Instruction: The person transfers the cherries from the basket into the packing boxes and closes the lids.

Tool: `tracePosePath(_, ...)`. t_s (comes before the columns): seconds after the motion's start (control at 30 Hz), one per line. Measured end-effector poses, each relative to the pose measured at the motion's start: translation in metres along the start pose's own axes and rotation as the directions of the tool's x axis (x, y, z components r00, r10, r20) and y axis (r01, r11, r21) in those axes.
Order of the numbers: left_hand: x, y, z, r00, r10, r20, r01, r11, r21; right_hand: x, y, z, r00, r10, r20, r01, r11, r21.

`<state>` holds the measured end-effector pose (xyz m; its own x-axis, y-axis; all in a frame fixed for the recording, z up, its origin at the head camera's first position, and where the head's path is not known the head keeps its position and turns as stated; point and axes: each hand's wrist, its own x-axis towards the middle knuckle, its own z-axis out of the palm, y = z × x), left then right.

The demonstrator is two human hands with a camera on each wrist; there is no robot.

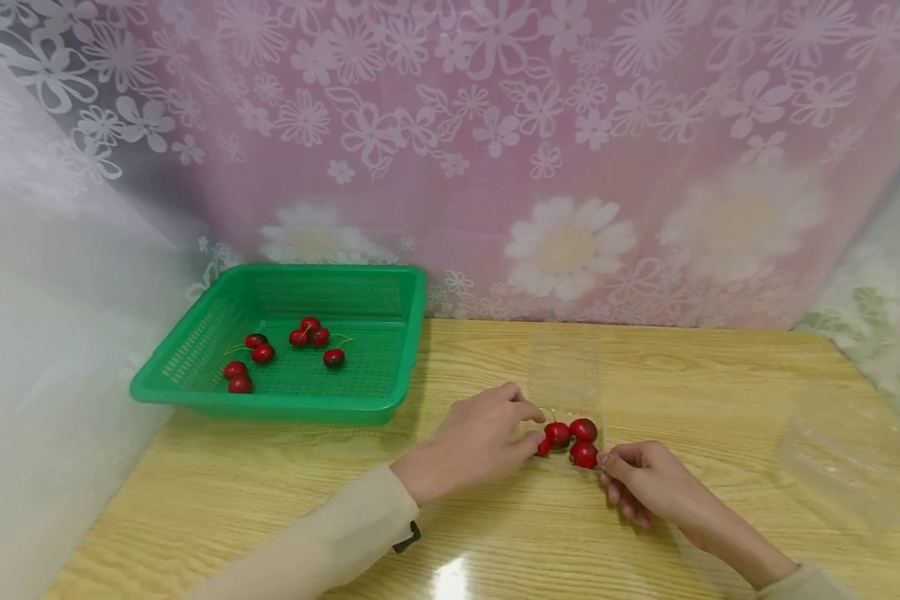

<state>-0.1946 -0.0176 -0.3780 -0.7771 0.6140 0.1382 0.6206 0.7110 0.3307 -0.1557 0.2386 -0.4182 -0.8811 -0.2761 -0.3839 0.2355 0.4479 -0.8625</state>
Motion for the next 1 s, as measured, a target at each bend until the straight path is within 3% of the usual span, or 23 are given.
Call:
tracePosePath(0.13,-0.014,-0.012,-0.026,0.998,0.020,-0.059,-0.019,1.000,0.011,0.000,0.000,0.000,1.000,0.007,-0.007,-0.007,1.000,0.001)
tracePosePath(0.23,-0.023,-0.029,-0.047,0.991,-0.001,-0.136,0.005,1.000,0.024,0.000,-0.001,0.000,1.000,0.008,-0.006,-0.008,1.000,-0.001)
tracePosePath(0.37,-0.032,-0.061,-0.072,0.969,-0.096,-0.227,0.107,0.994,0.037,0.000,-0.001,0.000,1.000,0.003,-0.006,-0.003,1.000,-0.001)
tracePosePath(0.47,-0.038,-0.088,-0.086,0.949,-0.206,-0.240,0.220,0.975,0.031,0.000,0.000,0.000,1.000,0.001,-0.004,-0.001,1.000,0.001)
tracePosePath(0.6,-0.045,-0.120,-0.097,0.923,-0.346,-0.168,0.352,0.936,0.007,0.000,0.001,-0.001,1.000,0.002,0.002,-0.002,1.000,0.005)
tracePosePath(0.77,-0.053,-0.150,-0.102,0.894,-0.447,-0.022,0.447,0.894,0.041,0.000,0.001,-0.001,1.000,-0.001,0.003,0.001,1.000,0.010)
tracePosePath(1.0,-0.057,-0.172,-0.101,0.861,-0.479,0.171,0.468,0.877,0.107,-0.001,0.000,-0.001,1.000,-0.001,-0.001,0.001,1.000,0.009)
